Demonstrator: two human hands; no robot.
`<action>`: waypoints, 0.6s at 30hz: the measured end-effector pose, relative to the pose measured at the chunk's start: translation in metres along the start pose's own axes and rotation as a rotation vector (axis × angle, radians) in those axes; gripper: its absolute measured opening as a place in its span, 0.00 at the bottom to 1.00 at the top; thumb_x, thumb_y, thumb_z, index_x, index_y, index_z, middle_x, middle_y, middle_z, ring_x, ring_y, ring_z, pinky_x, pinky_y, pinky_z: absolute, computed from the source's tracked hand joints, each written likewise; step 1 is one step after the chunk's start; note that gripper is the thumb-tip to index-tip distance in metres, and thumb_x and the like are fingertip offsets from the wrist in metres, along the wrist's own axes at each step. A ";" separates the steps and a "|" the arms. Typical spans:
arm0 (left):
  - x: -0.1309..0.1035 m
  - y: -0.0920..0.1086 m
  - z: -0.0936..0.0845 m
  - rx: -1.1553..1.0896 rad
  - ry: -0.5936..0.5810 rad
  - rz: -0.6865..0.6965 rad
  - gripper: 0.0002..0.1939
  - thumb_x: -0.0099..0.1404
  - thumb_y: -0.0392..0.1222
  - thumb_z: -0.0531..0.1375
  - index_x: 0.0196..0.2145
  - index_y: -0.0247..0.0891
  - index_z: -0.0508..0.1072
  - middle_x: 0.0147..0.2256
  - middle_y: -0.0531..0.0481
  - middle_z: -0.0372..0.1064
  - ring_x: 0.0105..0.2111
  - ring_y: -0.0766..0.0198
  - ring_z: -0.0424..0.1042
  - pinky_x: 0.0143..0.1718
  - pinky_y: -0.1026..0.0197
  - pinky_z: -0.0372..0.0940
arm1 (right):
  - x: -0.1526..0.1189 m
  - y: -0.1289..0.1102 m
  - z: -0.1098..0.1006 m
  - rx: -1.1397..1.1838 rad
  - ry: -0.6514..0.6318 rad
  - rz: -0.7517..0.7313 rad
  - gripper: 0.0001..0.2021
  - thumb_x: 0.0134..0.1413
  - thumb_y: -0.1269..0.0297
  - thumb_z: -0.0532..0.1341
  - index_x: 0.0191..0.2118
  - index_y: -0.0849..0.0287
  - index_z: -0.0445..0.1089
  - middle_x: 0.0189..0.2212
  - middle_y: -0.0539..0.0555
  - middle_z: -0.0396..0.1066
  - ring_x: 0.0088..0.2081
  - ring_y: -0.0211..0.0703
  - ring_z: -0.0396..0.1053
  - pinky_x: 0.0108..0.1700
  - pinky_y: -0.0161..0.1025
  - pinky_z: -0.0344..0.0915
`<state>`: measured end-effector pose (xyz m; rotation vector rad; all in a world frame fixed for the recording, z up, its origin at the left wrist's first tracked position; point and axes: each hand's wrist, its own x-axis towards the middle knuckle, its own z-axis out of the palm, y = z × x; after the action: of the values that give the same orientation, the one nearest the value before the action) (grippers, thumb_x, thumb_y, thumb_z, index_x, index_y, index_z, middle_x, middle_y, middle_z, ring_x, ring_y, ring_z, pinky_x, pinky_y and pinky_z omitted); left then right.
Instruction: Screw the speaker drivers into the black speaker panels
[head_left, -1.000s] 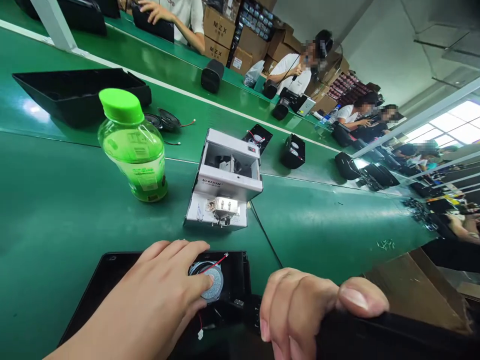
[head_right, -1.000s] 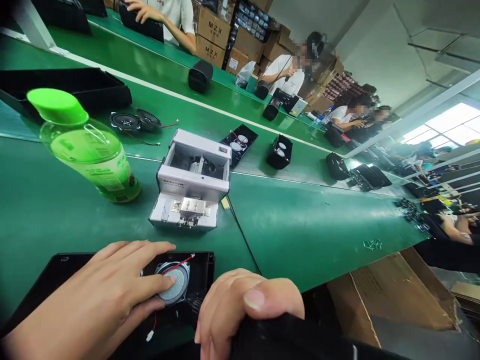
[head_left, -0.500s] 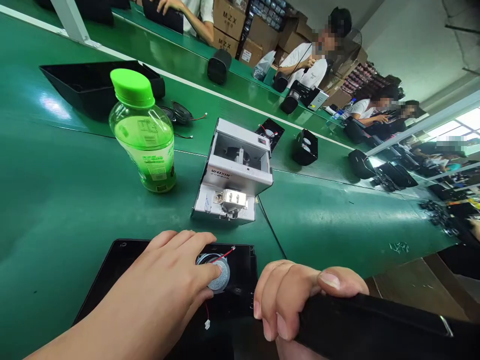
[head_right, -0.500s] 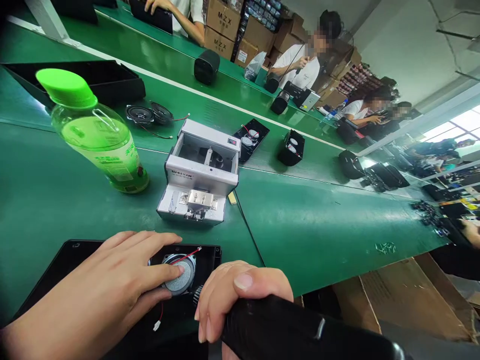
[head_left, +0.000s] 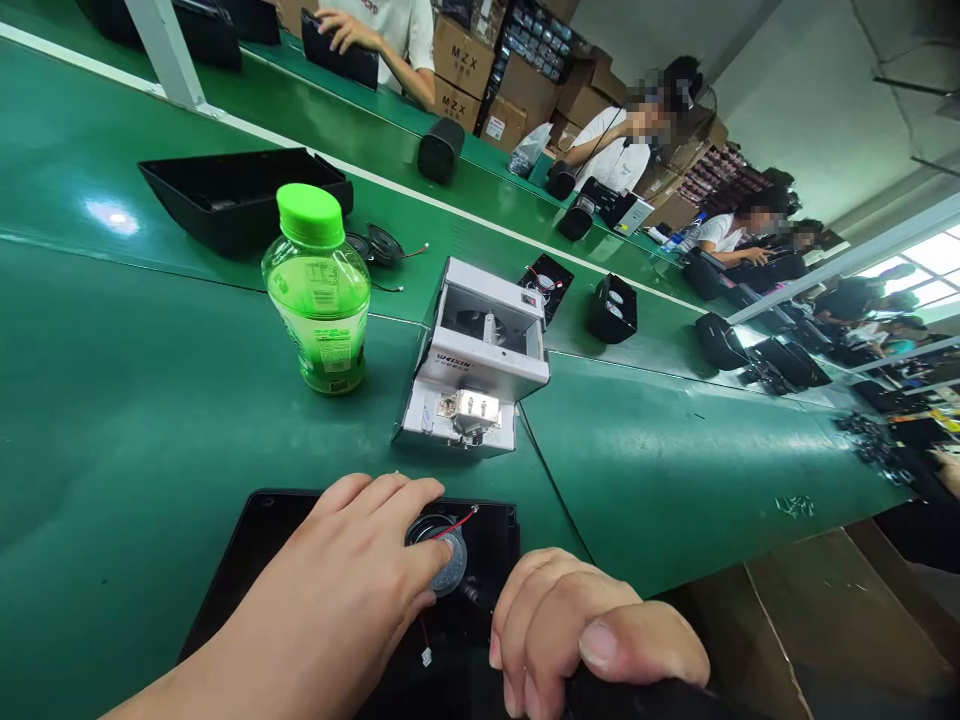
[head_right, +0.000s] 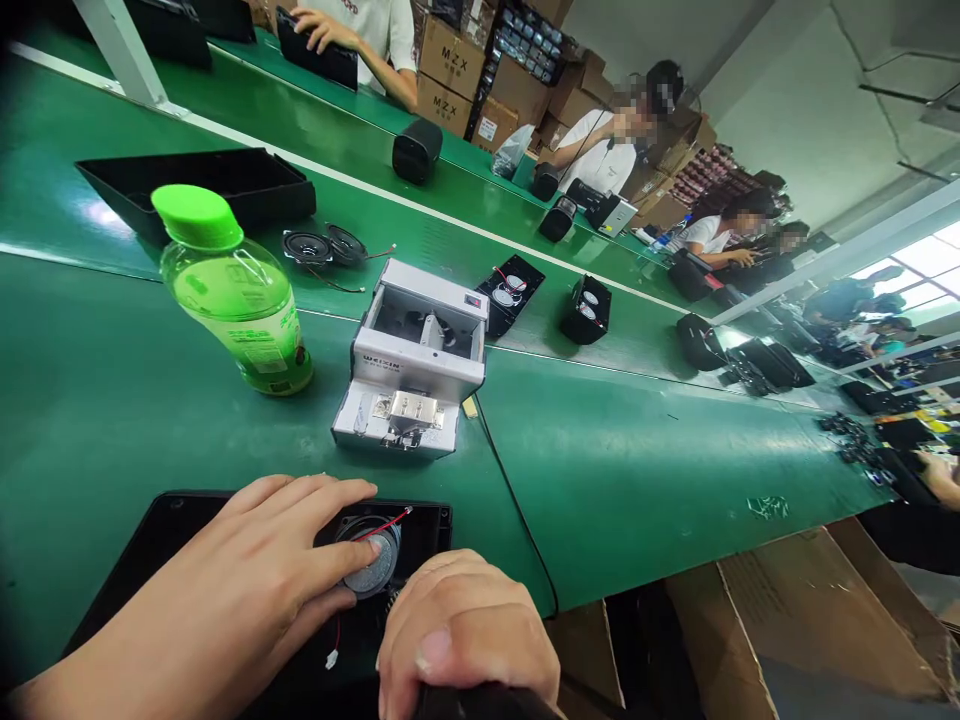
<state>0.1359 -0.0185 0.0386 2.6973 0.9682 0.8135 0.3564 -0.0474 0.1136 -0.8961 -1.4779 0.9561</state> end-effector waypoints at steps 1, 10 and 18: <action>0.000 0.000 0.000 0.002 0.005 0.006 0.20 0.64 0.27 0.72 0.48 0.50 0.91 0.61 0.41 0.90 0.56 0.41 0.89 0.55 0.37 0.81 | -0.006 0.002 0.000 -0.010 0.000 -0.002 0.13 0.73 0.44 0.78 0.49 0.44 0.86 0.28 0.50 0.83 0.31 0.54 0.85 0.37 0.53 0.88; -0.010 -0.005 0.008 0.096 0.004 0.154 0.18 0.73 0.33 0.65 0.55 0.47 0.89 0.71 0.44 0.87 0.71 0.43 0.86 0.72 0.36 0.76 | -0.033 0.025 -0.014 0.047 0.019 -0.221 0.18 0.94 0.59 0.57 0.67 0.46 0.86 0.27 0.49 0.89 0.18 0.47 0.81 0.26 0.42 0.86; -0.003 -0.013 0.034 0.034 0.094 0.177 0.08 0.85 0.51 0.70 0.50 0.48 0.89 0.74 0.49 0.85 0.73 0.51 0.84 0.87 0.47 0.60 | 0.066 -0.015 -0.009 0.152 0.372 -0.337 0.32 0.72 0.22 0.71 0.54 0.46 0.91 0.25 0.46 0.80 0.21 0.45 0.76 0.27 0.45 0.81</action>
<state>0.1452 -0.0091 0.0047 2.8273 0.7755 0.9722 0.3578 0.0085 0.1529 -0.6455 -1.1724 0.6041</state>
